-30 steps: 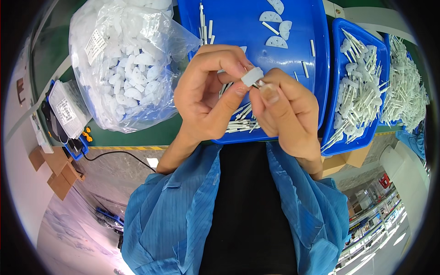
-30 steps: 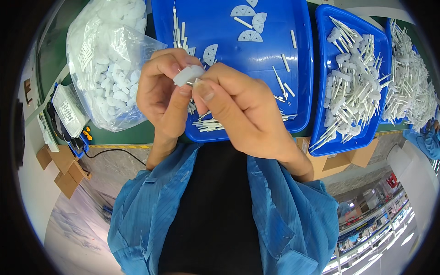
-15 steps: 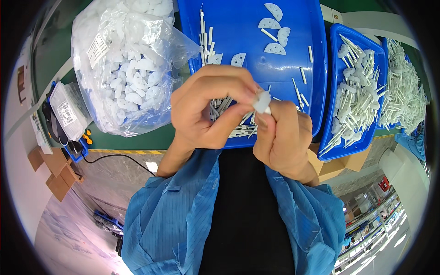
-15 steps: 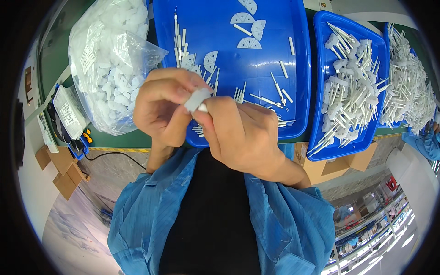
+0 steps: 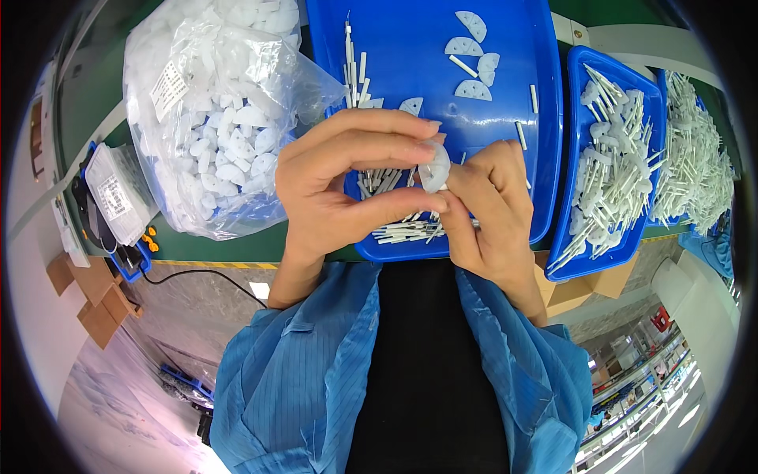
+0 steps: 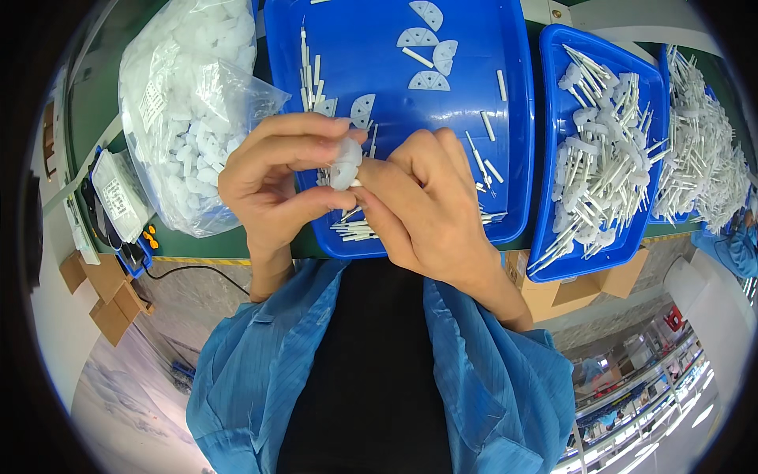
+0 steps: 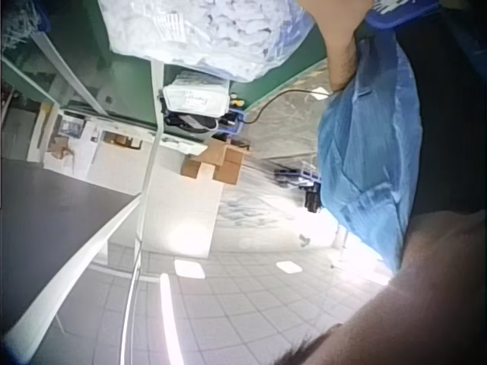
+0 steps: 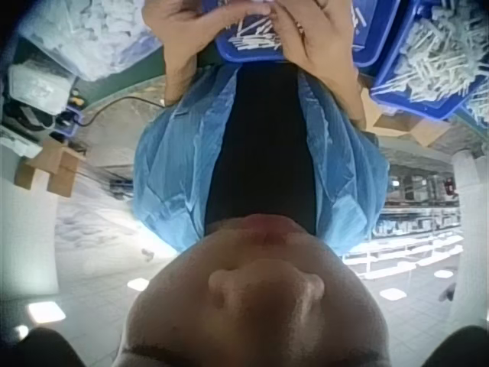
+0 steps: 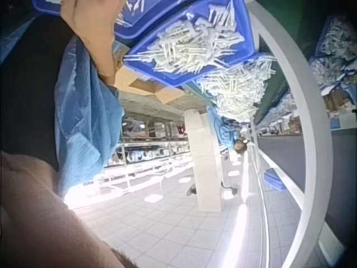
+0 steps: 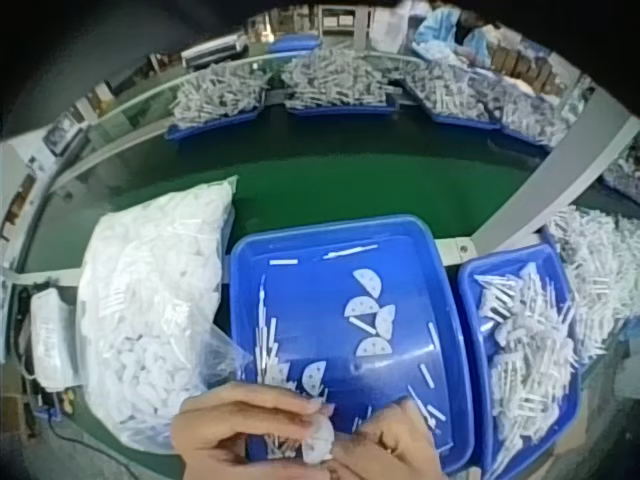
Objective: The person repeatedly picks small white plastic components and thin white sticks from blue trays and a plastic bag, then inserts the sticks into the components by hand. The assembled units are placed into a separate blue tray.
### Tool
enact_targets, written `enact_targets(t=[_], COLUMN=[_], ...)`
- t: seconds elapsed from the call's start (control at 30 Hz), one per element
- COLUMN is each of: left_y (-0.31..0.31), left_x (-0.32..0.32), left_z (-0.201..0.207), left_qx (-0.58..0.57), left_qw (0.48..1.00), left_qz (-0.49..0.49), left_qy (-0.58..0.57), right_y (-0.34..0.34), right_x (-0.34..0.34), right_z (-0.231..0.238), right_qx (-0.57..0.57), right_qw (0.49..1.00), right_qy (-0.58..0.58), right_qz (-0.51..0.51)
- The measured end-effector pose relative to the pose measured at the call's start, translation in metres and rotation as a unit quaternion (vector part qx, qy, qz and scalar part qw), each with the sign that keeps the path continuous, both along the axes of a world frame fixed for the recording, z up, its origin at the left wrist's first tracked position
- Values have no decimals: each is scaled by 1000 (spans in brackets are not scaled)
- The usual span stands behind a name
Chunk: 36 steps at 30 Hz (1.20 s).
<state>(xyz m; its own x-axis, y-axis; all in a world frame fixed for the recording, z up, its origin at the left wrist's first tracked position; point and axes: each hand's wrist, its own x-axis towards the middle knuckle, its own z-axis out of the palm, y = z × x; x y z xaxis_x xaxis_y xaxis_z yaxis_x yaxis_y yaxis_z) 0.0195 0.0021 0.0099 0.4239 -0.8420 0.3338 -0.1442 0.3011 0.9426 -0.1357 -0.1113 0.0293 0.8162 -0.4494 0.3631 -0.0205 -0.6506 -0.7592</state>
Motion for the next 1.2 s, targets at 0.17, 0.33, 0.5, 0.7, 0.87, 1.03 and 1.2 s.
enact_targets(t=[0.17, 0.33, 0.5, 0.7, 0.87, 1.03, 1.2], left_y=[-3, -10, -3, 5, 0, -1, 2], left_x=[3, 5, -1, -14, -12, -21, -10], left_z=[1, 5, -1, 7, -7, 4, -1], left_qx=[7, -40, -74, -56, -162, -58, 10], left_qw=[1000, 996, 985, 964, 957, 987, 976], left_qz=[-26, 6, 40, 54, 20, 107, 135], left_qy=[-7, -75, -152, -253, -240, 103, 173], right_y=[1, 0, -6, -5, -10, -18, -13], right_x=[0, 1, -2, -1, 1, -15, -19], right_z=[-4, -6, -1, 15, 39, 32, 21], right_qx=[3, -27, 20, 305, 393, 112, -77], right_qw=[1000, 999, 999, 948, 899, 963, 966], right_qy=[6, 18, 38, 83, 190, 235, 235], right_qz=[-6, -6, 33, 30, -47, -75, 69])
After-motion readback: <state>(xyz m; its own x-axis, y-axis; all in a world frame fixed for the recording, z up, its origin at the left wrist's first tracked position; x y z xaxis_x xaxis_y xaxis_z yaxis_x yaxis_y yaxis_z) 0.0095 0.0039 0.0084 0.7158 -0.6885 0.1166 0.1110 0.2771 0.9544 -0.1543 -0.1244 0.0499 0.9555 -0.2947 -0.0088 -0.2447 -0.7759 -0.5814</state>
